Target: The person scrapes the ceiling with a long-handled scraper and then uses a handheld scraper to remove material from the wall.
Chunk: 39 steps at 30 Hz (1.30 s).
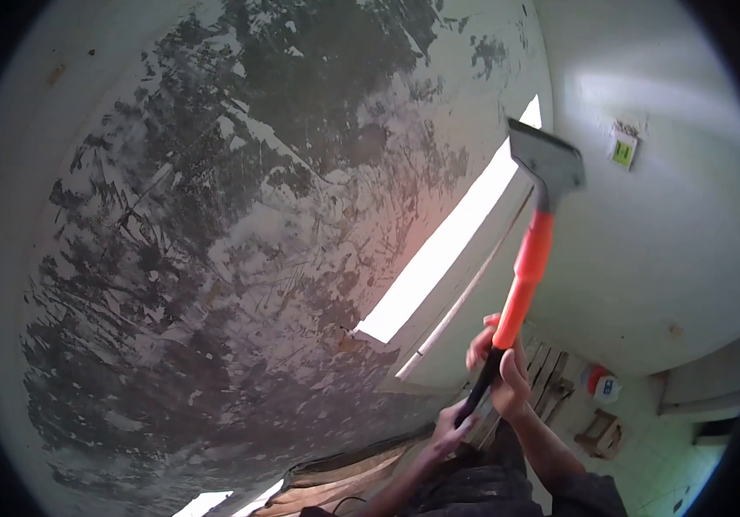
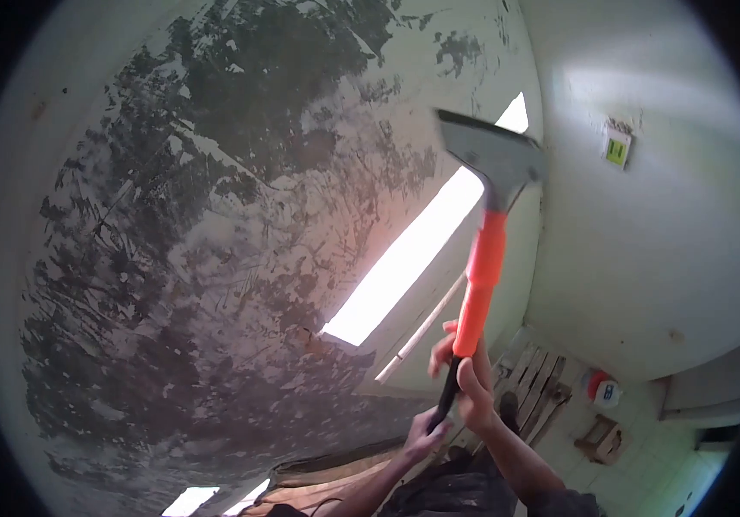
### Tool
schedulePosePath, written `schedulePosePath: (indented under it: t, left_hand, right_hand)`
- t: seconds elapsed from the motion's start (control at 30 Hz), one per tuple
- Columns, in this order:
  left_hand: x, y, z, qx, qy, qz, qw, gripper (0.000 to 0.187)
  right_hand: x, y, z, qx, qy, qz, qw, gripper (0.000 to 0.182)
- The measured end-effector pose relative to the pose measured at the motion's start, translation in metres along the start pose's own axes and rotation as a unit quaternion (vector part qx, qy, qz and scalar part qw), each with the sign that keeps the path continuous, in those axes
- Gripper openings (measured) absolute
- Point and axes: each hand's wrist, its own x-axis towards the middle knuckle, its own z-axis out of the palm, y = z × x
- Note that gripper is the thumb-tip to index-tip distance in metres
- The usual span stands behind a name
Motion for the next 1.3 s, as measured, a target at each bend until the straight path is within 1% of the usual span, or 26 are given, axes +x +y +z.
schedulePosePath:
  t: [0.03, 0.07, 0.1, 0.13, 0.17, 0.2, 0.23, 0.27, 0.3, 0.33, 0.4, 0.43, 0.5, 0.57, 0.6, 0.63, 0.67, 0.73, 0.8, 0.87, 0.9, 0.93, 1.03, 1.13, 1.17, 1.3]
  left_hand:
    - [-0.021, -0.008, -0.003, 0.003, -0.005, -0.007, 1.0, 0.047]
    - [-0.041, -0.011, -0.008, 0.025, 0.07, 0.011, 0.997, 0.036]
    - [-0.059, -0.016, -0.015, 0.047, 0.144, 0.032, 0.988, 0.027]
    - [-0.08, -0.025, -0.022, 0.071, 0.164, 0.001, 0.984, 0.027]
    - [-0.1, -0.036, -0.027, 0.093, 0.186, -0.028, 0.978, 0.028]
    - [-0.121, -0.043, -0.029, 0.129, 0.21, -0.037, 0.968, 0.029]
    - [-0.143, -0.048, -0.03, 0.167, 0.233, -0.045, 0.957, 0.031]
    - [-0.162, -0.052, -0.027, 0.167, 0.267, -0.057, 0.947, 0.03]
    - [-0.187, -0.077, -0.031, 0.19, 0.262, -0.099, 0.941, 0.028]
    - [-0.205, -0.09, -0.027, 0.192, 0.259, -0.103, 0.941, 0.028]
    - [-0.234, -0.1, -0.013, 0.138, 0.355, -0.155, 0.912, 0.037]
    - [-0.245, -0.1, -0.009, 0.138, 0.354, -0.159, 0.911, 0.037]
    - [-0.256, -0.099, -0.002, 0.005, 0.36, -0.255, 0.897, 0.036]
    - [-0.284, -0.153, 0.003, -0.02, 0.366, -0.261, 0.893, 0.036]
    - [-0.286, -0.163, 0.002, -0.043, 0.369, -0.268, 0.889, 0.037]
    - [-0.283, -0.177, -0.011, -0.041, 0.369, -0.267, 0.889, 0.037]
    - [-0.285, -0.189, -0.01, -0.034, 0.368, -0.265, 0.891, 0.037]
    - [-0.271, -0.194, -0.028, -0.017, 0.364, -0.263, 0.893, 0.037]
    - [-0.264, -0.2, -0.033, -0.006, 0.364, -0.263, 0.894, 0.036]
    - [-0.249, -0.208, -0.042, 0.004, 0.362, -0.258, 0.896, 0.036]
    - [-0.244, -0.213, -0.042, 0.006, 0.362, -0.258, 0.896, 0.036]
    - [-0.241, -0.217, -0.04, 0.008, 0.362, -0.261, 0.895, 0.036]
    - [-0.25, -0.224, -0.043, 0.026, 0.364, -0.274, 0.89, 0.035]
    - [-0.26, -0.231, -0.055, 0.046, 0.359, -0.282, 0.889, 0.035]
    - [-0.268, -0.235, -0.05, 0.047, 0.357, -0.287, 0.888, 0.035]
    - [-0.284, -0.248, -0.041, 0.056, 0.35, -0.292, 0.888, 0.034]
  right_hand:
    - [0.004, -0.001, 0.017, 0.041, 0.037, -0.013, 0.998, 0.06]
    - [0.005, -0.001, 0.028, 0.082, 0.075, -0.027, 0.993, 0.063]
    - [0.006, 0.006, 0.03, 0.107, 0.051, -0.01, 0.993, 0.061]
    - [0.005, 0.015, 0.033, 0.13, 0.025, 0.01, 0.991, 0.058]
    - [0.005, 0.021, 0.042, 0.097, 0.026, 0.015, 0.995, 0.056]
    - [0.003, 0.031, 0.046, 0.099, 0.03, 0.012, 0.994, 0.056]
    - [0.0, 0.042, 0.049, 0.151, -0.001, 0.053, 0.987, 0.055]
    - [-0.002, 0.051, 0.054, 0.202, -0.033, 0.092, 0.975, 0.054]
    - [-0.005, 0.048, 0.072, 0.205, 0.051, 0.143, 0.967, 0.061]
    - [-0.006, 0.056, 0.075, 0.207, 0.056, 0.144, 0.966, 0.061]
    - [-0.009, 0.074, 0.077, 0.232, -0.004, 0.22, 0.948, 0.059]
    - [-0.009, 0.078, 0.085, 0.195, 0.024, 0.223, 0.955, 0.057]
    - [-0.004, 0.086, 0.086, 0.2, 0.013, 0.233, 0.952, 0.057]
    - [0.008, 0.088, 0.086, 0.217, 0.009, 0.245, 0.945, 0.056]
    - [0.013, 0.086, 0.086, 0.218, 0.01, 0.244, 0.945, 0.056]
    - [0.019, 0.08, 0.087, 0.202, 0.017, 0.243, 0.949, 0.056]
    - [0.025, 0.077, 0.087, 0.186, 0.025, 0.242, 0.952, 0.056]
    - [0.028, 0.081, 0.086, 0.158, 0.024, 0.277, 0.947, 0.056]
    - [0.032, 0.082, 0.083, 0.175, 0.017, 0.29, 0.941, 0.055]
    - [0.045, 0.074, 0.077, 0.167, 0.045, 0.299, 0.938, 0.055]
    - [0.053, 0.074, 0.072, 0.207, 0.044, 0.295, 0.932, 0.055]
    - [0.055, 0.073, 0.071, 0.206, 0.045, 0.299, 0.931, 0.055]
    - [0.043, 0.07, 0.077, 0.158, 0.017, 0.303, 0.94, 0.056]
    - [0.062, 0.063, 0.065, 0.147, 0.038, 0.299, 0.942, 0.055]
    - [0.07, 0.059, 0.064, 0.178, 0.052, 0.281, 0.942, 0.048]
    - [0.051, 0.063, 0.077, 0.166, 0.041, 0.302, 0.938, 0.047]
